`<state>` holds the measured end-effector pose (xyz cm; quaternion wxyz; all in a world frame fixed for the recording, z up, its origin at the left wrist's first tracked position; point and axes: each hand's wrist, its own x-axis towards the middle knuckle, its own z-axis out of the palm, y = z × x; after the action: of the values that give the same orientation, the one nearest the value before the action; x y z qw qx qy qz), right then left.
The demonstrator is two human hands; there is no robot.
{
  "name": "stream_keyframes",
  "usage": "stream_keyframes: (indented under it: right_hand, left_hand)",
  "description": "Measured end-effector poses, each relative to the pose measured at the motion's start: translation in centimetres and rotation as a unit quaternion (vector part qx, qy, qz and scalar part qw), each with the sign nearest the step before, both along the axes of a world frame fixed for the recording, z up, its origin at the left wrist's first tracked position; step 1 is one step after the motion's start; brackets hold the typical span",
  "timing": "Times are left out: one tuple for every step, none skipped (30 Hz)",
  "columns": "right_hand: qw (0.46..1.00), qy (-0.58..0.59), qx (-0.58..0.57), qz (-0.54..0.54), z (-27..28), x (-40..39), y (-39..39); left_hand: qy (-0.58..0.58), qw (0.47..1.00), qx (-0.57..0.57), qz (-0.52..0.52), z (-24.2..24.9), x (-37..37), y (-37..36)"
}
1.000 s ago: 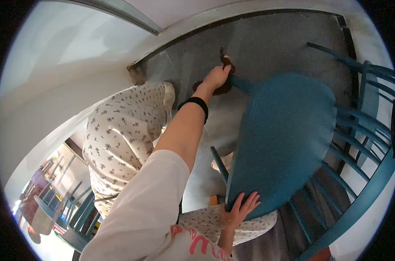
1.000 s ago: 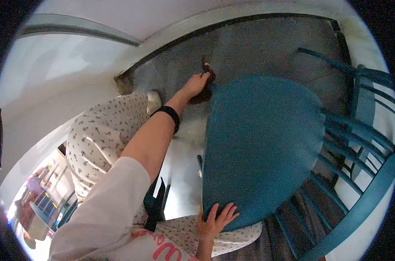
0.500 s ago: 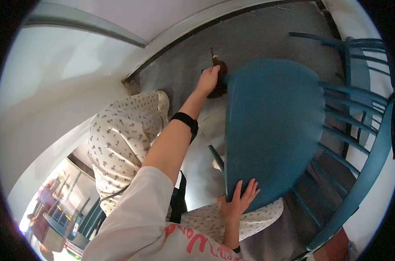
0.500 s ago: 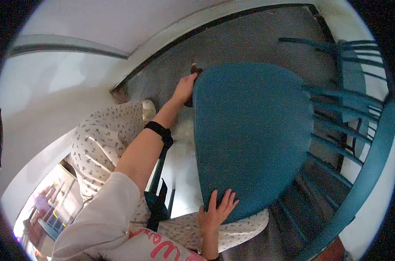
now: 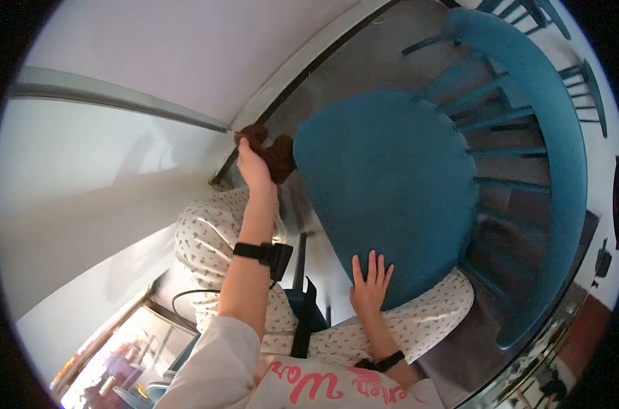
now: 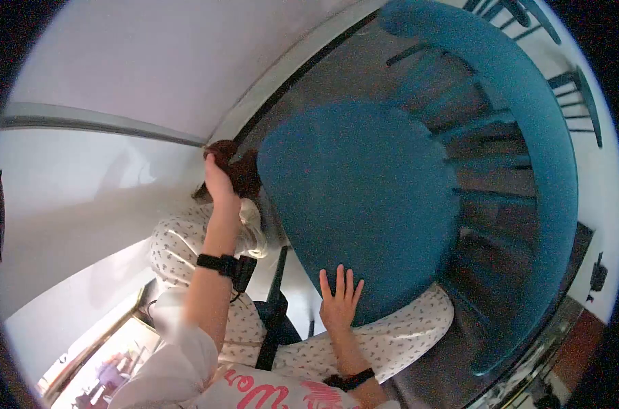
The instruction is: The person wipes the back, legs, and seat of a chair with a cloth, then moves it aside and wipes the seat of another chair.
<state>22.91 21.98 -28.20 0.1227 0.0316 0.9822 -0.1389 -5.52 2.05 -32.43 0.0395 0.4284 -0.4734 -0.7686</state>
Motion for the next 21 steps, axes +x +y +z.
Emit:
stream_keyframes:
  right_hand:
    - [1.000, 0.005, 0.006, 0.012, -0.4, 0.3, -0.1]
    - [1.000, 0.010, 0.002, 0.001, -0.5, 0.5, -0.2]
    - [1.000, 0.011, 0.000, 0.010, -0.6, 0.3, -0.1]
    - [1.000, 0.013, -0.001, 0.019, -0.7, 0.1, 0.0]
    - [0.999, -0.009, 0.020, 0.040, -0.5, -0.1, 0.1]
    - [0.999, -0.006, 0.022, 0.028, 0.3, -0.7, 0.1]
    - [0.999, -0.022, -0.039, 0.016, 1.3, -1.2, -0.2]
    - [0.994, -0.039, -0.099, 0.005, 2.0, -1.8, -0.2]
    - [0.988, -0.013, -0.154, -0.030, 2.3, -2.2, -0.2]
    - [0.988, -0.014, -0.148, -0.038, 2.8, -2.7, -0.3]
    - [0.899, -0.002, -0.401, -0.174, 3.7, -3.6, -0.5]
    - [0.729, 0.014, -0.620, -0.291, 4.8, -4.5, -0.3]
    - [0.729, 0.020, -0.618, -0.293, 6.1, -5.4, 0.3]
    - [0.533, 0.030, -0.787, -0.308, 7.4, -6.2, 0.8]
    - [0.300, 0.036, -0.905, -0.299, 8.2, -6.8, 1.3]
    - [0.374, 0.080, -0.876, -0.294, 8.3, -7.3, 2.0]
    - [0.406, 0.059, -0.839, -0.357, 8.4, -6.2, 3.3]
    - [0.436, 0.035, -0.797, -0.417, 8.5, -4.8, 4.7]
    - [0.482, 0.068, -0.764, -0.424, 8.8, -3.8, 5.6]
    - [0.527, 0.100, -0.726, -0.431, 9.2, -2.9, 6.3]
    - [0.527, 0.096, -0.725, -0.433, 8.7, -2.5, 6.9]
  left_hand:
    - [0.006, 1.000, -0.004, -0.010, 0.9, 0.3, -0.3]
    - [0.034, 0.999, -0.013, 0.003, 2.1, 0.8, -0.5]
    - [0.062, 0.998, -0.021, 0.016, 3.3, 1.5, -0.7]
    - [0.067, 0.998, -0.022, 0.005, 4.4, 2.1, -0.9]
    - [0.084, 0.996, -0.020, 0.009, 5.5, 2.8, -0.8]
    - [0.101, 0.995, -0.015, 0.012, 7.0, 3.4, -0.4]
    - [0.126, 0.992, -0.006, -0.010, 8.5, 4.4, -0.1]
    - [0.150, 0.988, 0.006, -0.031, 10.3, 5.3, 0.7]
    - [0.146, 0.988, -0.008, -0.045, 11.6, 6.1, 1.7]
    - [0.148, 0.961, -0.114, -0.206, 10.7, 7.2, 1.5]
    - [0.150, 0.895, -0.217, -0.359, 9.9, 8.4, 1.3]
    - [0.303, 0.745, -0.358, -0.475, 12.6, 9.8, 2.9]
    - [0.319, 0.665, -0.317, -0.597, 13.6, 10.8, 4.8]
    - [0.162, 0.722, -0.134, -0.659, 16.2, 12.3, 7.9]
    - [0.289, 0.591, -0.183, -0.731, 17.2, 12.7, 10.0]
    - [0.420, 0.536, -0.256, -0.686, 17.3, 13.8, 11.3]
    - [0.376, 0.510, -0.311, -0.709, 18.3, 14.3, 11.7]
    - [0.375, 0.508, -0.314, -0.709, 19.0, 14.1, 11.4]
    - [0.368, 0.524, -0.309, -0.704, 19.3, 13.6, 10.7]
    - [0.359, 0.540, -0.302, -0.699, 19.4, 13.2, 10.0]
    - [0.345, 0.571, -0.310, -0.677, 19.1, 12.7, 8.9]
